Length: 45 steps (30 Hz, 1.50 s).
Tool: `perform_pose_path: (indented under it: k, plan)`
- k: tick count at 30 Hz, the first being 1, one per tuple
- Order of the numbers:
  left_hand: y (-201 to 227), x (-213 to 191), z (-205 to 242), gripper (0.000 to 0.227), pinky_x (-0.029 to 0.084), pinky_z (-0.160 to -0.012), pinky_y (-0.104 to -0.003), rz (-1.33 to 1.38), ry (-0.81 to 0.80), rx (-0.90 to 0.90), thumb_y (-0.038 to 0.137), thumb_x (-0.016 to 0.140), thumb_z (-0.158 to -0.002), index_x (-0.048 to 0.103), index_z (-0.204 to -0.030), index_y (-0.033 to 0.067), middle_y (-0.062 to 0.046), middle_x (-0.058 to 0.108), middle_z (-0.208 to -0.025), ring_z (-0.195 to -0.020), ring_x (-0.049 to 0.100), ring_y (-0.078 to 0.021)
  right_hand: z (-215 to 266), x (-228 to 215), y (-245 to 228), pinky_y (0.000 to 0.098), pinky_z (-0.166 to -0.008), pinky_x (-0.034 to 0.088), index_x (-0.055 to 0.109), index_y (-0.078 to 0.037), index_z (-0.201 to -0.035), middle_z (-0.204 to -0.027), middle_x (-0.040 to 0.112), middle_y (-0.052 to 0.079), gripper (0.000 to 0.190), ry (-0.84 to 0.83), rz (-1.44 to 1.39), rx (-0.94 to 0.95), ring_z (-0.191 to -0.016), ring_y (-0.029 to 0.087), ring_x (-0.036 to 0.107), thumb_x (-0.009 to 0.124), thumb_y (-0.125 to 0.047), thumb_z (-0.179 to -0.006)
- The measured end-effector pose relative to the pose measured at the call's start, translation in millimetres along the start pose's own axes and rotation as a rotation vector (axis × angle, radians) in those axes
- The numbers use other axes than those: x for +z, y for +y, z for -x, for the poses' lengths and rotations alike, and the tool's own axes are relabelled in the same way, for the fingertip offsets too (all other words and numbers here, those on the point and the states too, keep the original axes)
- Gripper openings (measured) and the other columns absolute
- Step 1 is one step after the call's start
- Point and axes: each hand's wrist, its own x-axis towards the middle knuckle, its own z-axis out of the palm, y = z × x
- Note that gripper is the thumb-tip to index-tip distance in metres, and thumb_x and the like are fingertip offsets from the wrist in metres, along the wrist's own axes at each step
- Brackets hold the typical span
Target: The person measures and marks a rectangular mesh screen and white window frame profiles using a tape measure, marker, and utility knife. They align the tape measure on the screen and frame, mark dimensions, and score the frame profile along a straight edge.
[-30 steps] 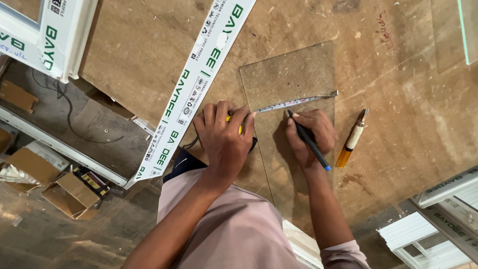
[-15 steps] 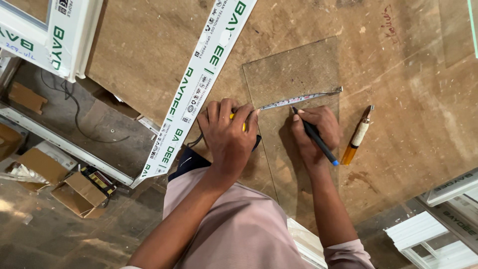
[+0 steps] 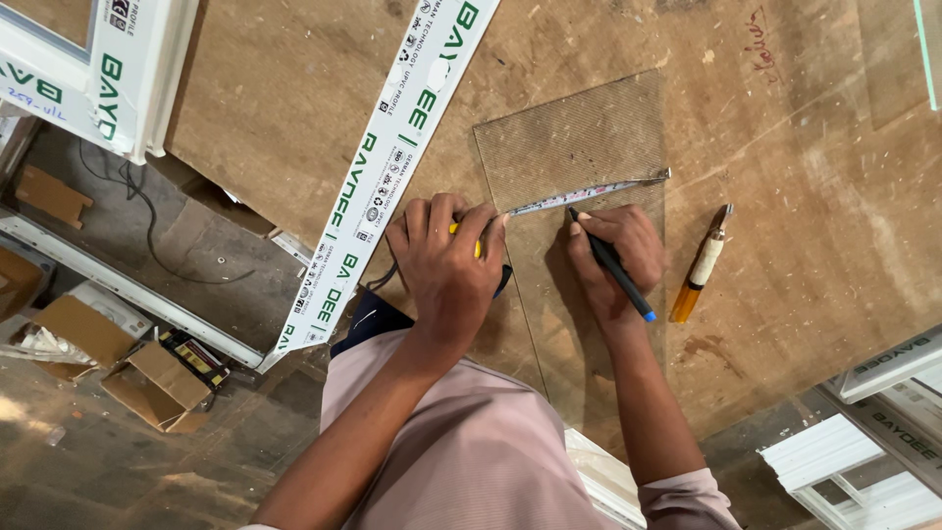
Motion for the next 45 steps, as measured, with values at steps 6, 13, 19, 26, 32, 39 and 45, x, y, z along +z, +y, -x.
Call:
perform_pose_path:
  k: [6,13,19,26,32,39,45]
  plan:
    - [0.6,-0.7,-0.5,0.013,0.037,-0.088,-0.045,-0.001,0.004,0.005,0.024,0.081,-0.091,0.074,-0.098,0.0154,-0.002,0.058,-0.097,-0.094,0.053,-0.0247,0.4,-1.7,-0.3,0.037,-0.074,0.052,0.066,0.005,-0.094,-0.089,0.07,0.016,0.014,-0.019,0.018,0.012,-0.08,0.029,0.066,0.077,0.008,-0.086]
    - [0.4,-0.8,-0.3,0.013,0.038,-0.089,-0.046,-0.006,0.008,0.01,0.024,0.08,-0.091,0.074,-0.098,0.0148,-0.002,0.057,-0.098,-0.094,0.052,-0.0247,2.0,-0.3,2.1,0.0366,-0.073,0.053,0.066,0.005,-0.093,-0.088,0.069,0.016,0.014,-0.01,0.036,0.02,-0.08,0.029,0.067,0.078,0.007,-0.085]
    - [0.1,0.4,0.9,0.012,0.036,-0.085,-0.045,0.004,-0.007,-0.007,0.024,0.08,-0.092,0.075,-0.098,0.0155,-0.001,0.058,-0.098,-0.095,0.053,-0.0244,3.1,-3.0,-0.8,0.0368,-0.075,0.052,0.066,0.005,-0.095,-0.09,0.07,0.016,0.014,-0.028,0.027,0.031,-0.082,0.029,0.067,0.077,0.007,-0.087]
    - [-2.8,3.2,1.4,0.014,0.035,-0.091,-0.046,0.069,0.01,-0.053,0.026,0.081,-0.089,0.076,-0.095,0.0147,-0.001,0.059,-0.099,-0.098,0.052,-0.025,-0.8,-0.3,-1.1,0.0369,-0.074,0.053,0.067,0.005,-0.094,-0.089,0.07,0.016,0.013,0.002,-0.002,0.0,-0.08,0.029,0.067,0.076,0.007,-0.086]
    - [-2.1,2.0,5.0,0.014,0.035,-0.095,-0.043,0.253,0.02,-0.177,0.023,0.081,-0.092,0.076,-0.097,0.0116,0.0,0.06,-0.098,-0.1,0.052,-0.0241,0.1,-2.0,-2.7,0.0365,-0.074,0.052,0.067,0.004,-0.096,-0.091,0.071,0.016,0.013,-0.016,0.021,0.023,-0.081,0.029,0.067,0.077,0.006,-0.088]
    - [-4.4,-2.6,11.7,0.015,0.04,-0.095,-0.043,0.302,0.071,-0.212,0.022,0.079,-0.094,0.074,-0.098,0.008,-0.004,0.061,-0.101,-0.102,0.053,-0.0271,5.0,-4.2,4.5,0.0377,-0.074,0.052,0.067,0.003,-0.096,-0.088,0.068,0.016,0.016,-0.005,0.027,0.013,-0.08,0.029,0.066,0.078,0.004,-0.084]
    - [-14.1,0.8,21.9,0.013,0.043,-0.094,-0.045,0.17,0.125,-0.132,0.016,0.076,-0.095,0.07,-0.104,0.0093,-0.007,0.062,-0.104,-0.105,0.055,-0.0293,20.4,1.0,14.2,0.0323,-0.071,0.051,0.065,0.002,-0.091,-0.085,0.066,0.014,0.011,0.184,-0.072,0.166,-0.076,0.022,0.064,0.073,0.005,-0.086]
